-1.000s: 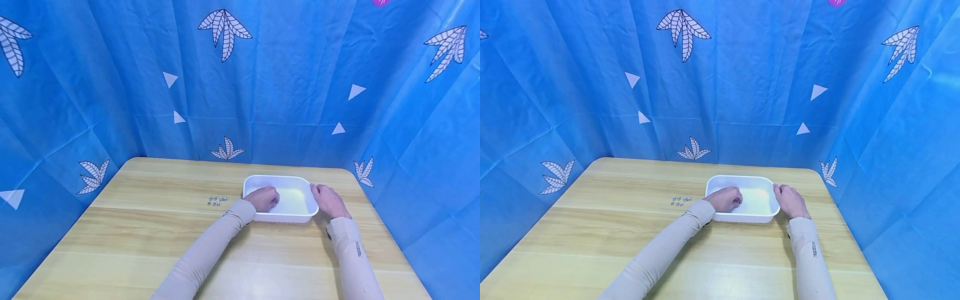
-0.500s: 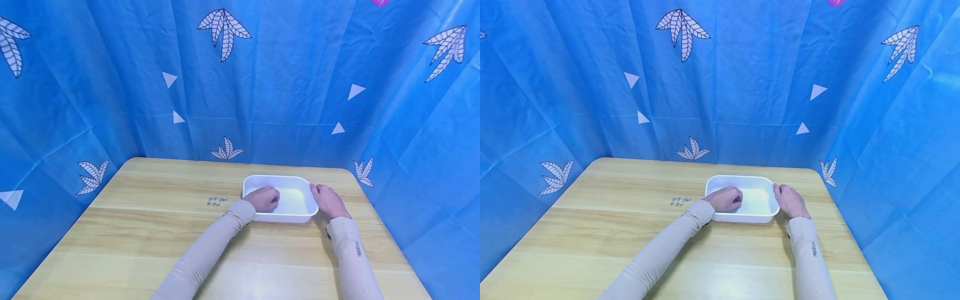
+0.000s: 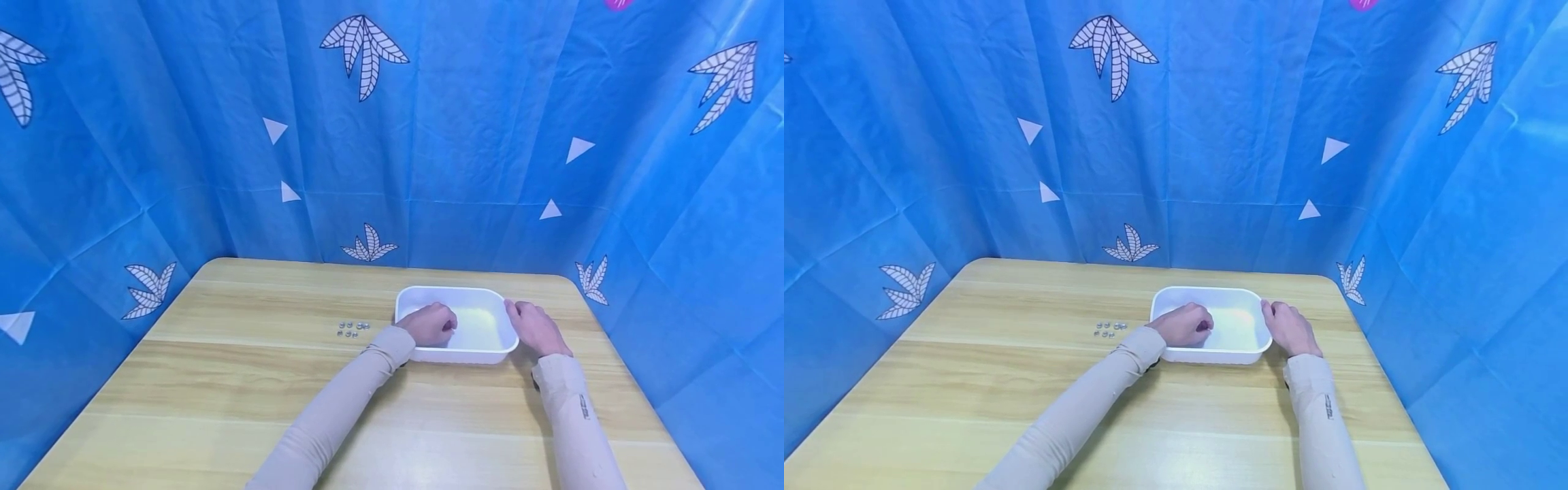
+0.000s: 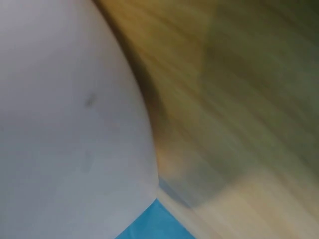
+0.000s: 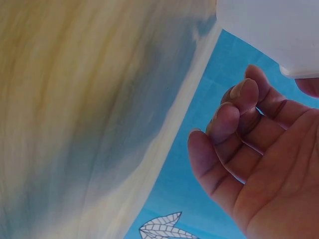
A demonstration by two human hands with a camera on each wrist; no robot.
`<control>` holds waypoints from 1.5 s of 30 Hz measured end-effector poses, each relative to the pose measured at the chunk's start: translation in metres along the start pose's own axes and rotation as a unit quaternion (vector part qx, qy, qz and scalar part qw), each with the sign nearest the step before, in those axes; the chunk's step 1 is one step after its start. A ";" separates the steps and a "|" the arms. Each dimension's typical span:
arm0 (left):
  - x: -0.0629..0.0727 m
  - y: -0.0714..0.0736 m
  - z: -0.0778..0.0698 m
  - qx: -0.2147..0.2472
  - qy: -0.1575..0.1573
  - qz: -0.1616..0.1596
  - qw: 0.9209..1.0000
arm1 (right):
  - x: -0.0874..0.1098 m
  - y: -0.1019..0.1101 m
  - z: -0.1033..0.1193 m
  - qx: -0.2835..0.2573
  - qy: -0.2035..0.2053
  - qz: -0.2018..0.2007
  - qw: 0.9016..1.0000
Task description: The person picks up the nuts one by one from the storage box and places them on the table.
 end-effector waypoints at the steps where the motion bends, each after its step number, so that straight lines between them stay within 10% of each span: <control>1: 0.000 0.000 0.000 0.001 -0.004 0.000 1.000 | 0.000 0.000 0.000 -0.001 0.000 0.001 1.000; 45: -0.002 0.009 0.002 0.120 0.095 -0.017 0.988 | -0.001 0.001 -0.003 -0.001 -0.014 0.007 1.000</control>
Point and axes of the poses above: each hand's wrist, its own x-axis away from the middle knuckle, its own y-axis out of the back of the hand, z = x × y, the point moved 4 cm from there along -x, towards the middle knuckle, and after that the axes turned 13 degrees about -z, right-handed, at the moved point
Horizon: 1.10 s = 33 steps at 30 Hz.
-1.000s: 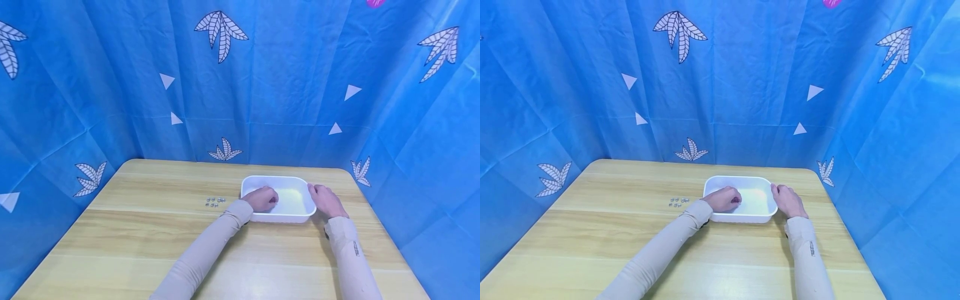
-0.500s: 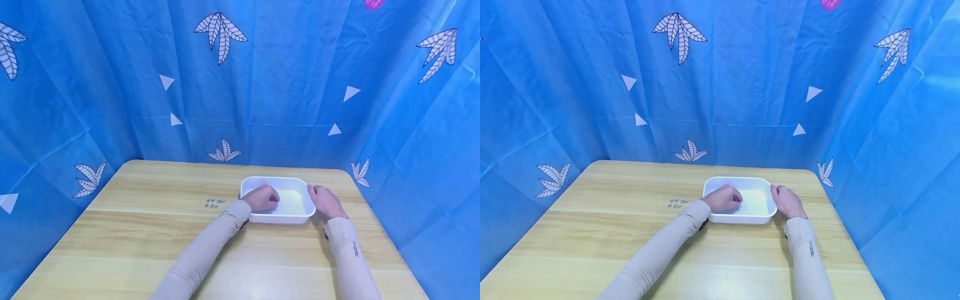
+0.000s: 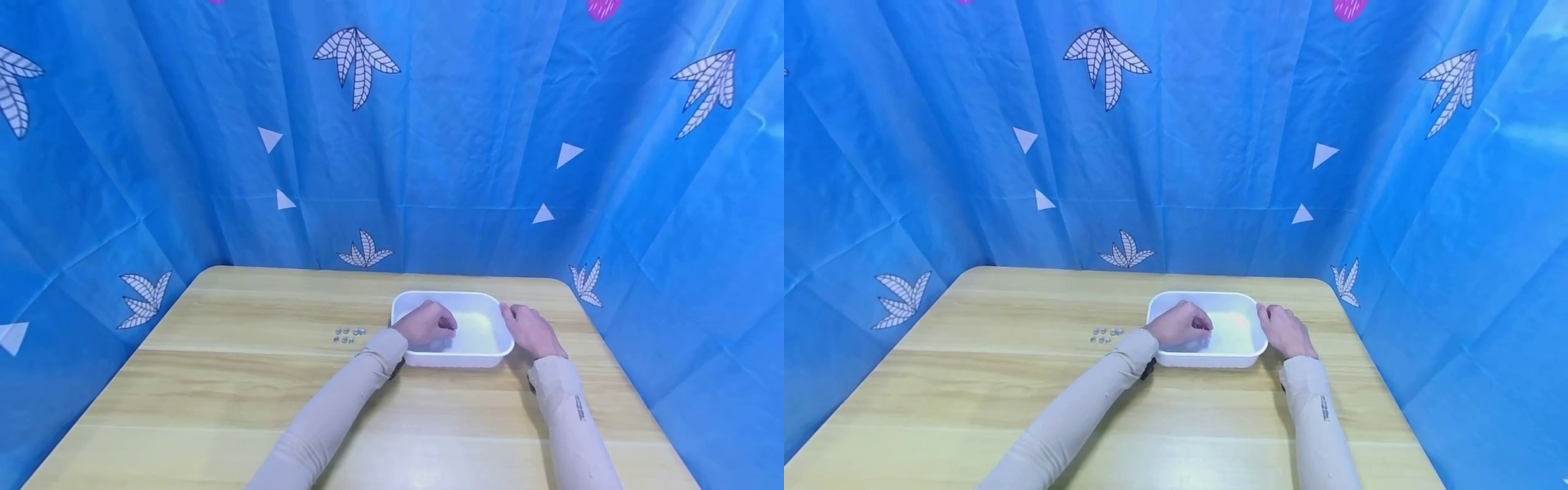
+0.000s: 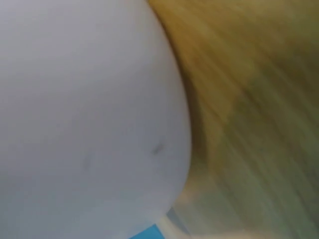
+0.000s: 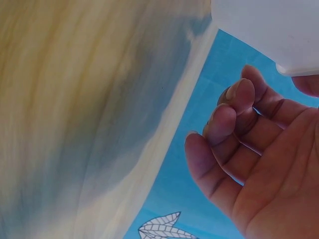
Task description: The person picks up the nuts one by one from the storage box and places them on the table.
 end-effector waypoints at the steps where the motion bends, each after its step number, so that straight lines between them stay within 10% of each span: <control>1: 0.000 0.000 0.000 0.007 0.002 -0.001 1.000 | 0.000 0.000 0.000 0.000 -0.001 0.002 1.000; 33: 0.004 0.010 -0.005 0.109 0.016 -0.062 0.992 | 0.003 0.000 0.002 0.006 0.000 -0.001 1.000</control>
Point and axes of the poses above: each hand's wrist, its own x-axis away from the middle knuckle, its own y-axis out of the back of the hand, z = x × y, the point moved 4 cm from there along -x, towards the middle knuckle, and after that the axes turned 13 degrees about -z, right-handed, at the moved point
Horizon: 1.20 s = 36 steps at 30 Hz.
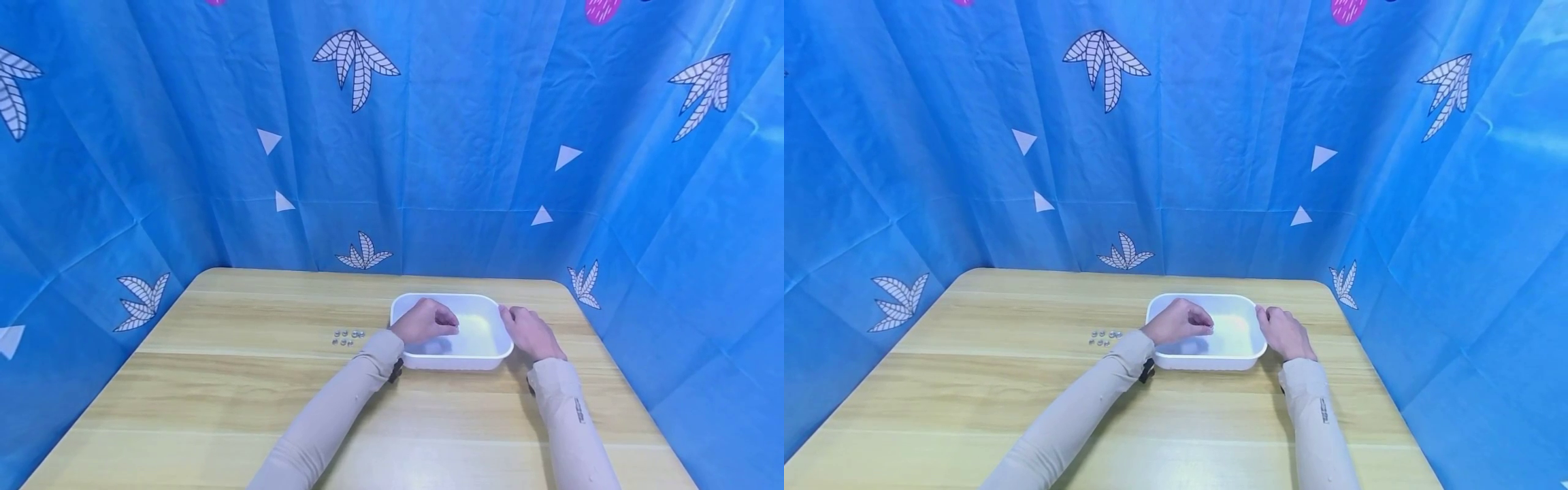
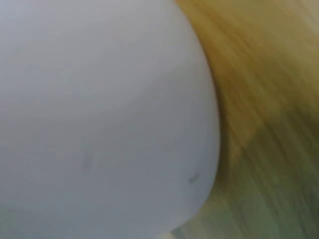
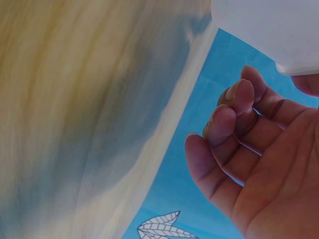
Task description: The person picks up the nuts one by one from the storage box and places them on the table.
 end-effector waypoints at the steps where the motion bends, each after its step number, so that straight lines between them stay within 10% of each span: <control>1: 0.000 0.000 0.000 0.003 0.002 -0.001 1.000 | 0.000 0.000 0.000 0.000 0.000 0.000 1.000; 36: 0.008 0.022 -0.010 0.065 0.021 -0.027 0.997 | -0.001 -0.001 -0.002 -0.003 -0.001 0.009 1.000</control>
Point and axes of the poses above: each hand's wrist, its own x-axis away from the middle knuckle, its own y-axis out of the back of the hand, z = x × y, the point moved 4 cm from there along -x, towards the middle knuckle, and after that the axes turned 13 degrees about -z, right-handed, at the moved point
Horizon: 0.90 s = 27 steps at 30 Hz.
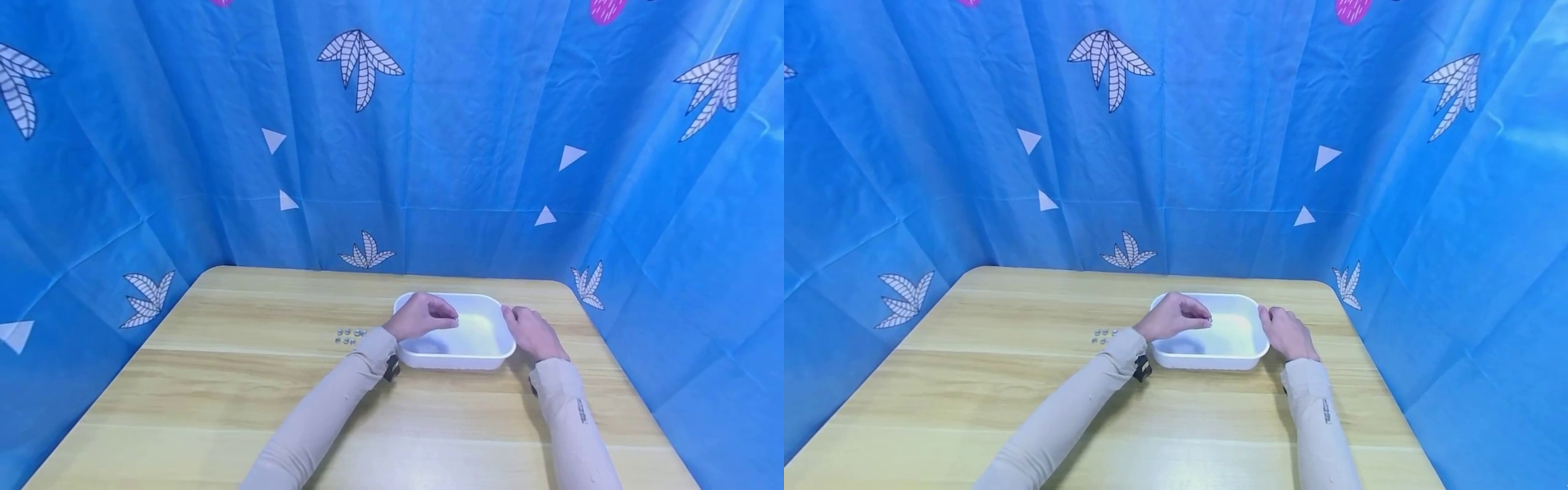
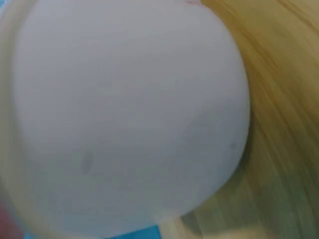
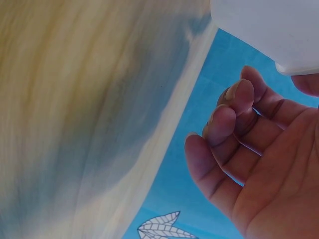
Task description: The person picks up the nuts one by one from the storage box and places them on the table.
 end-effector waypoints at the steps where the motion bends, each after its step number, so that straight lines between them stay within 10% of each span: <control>1: 0.000 0.002 0.000 0.000 0.000 -0.001 1.000 | 0.000 0.000 0.000 0.000 -0.001 0.000 1.000; 27: 0.018 0.055 0.003 0.017 0.030 -0.045 0.998 | 0.000 0.000 0.000 -0.001 0.004 -0.006 1.000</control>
Point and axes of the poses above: each hand's wrist, its own x-axis away from the middle knuckle, its own y-axis out of the back of the hand, z = x × y, the point moved 4 cm from there along -x, towards the middle knuckle, and after that the axes turned 13 degrees about -z, right-handed, at the moved point
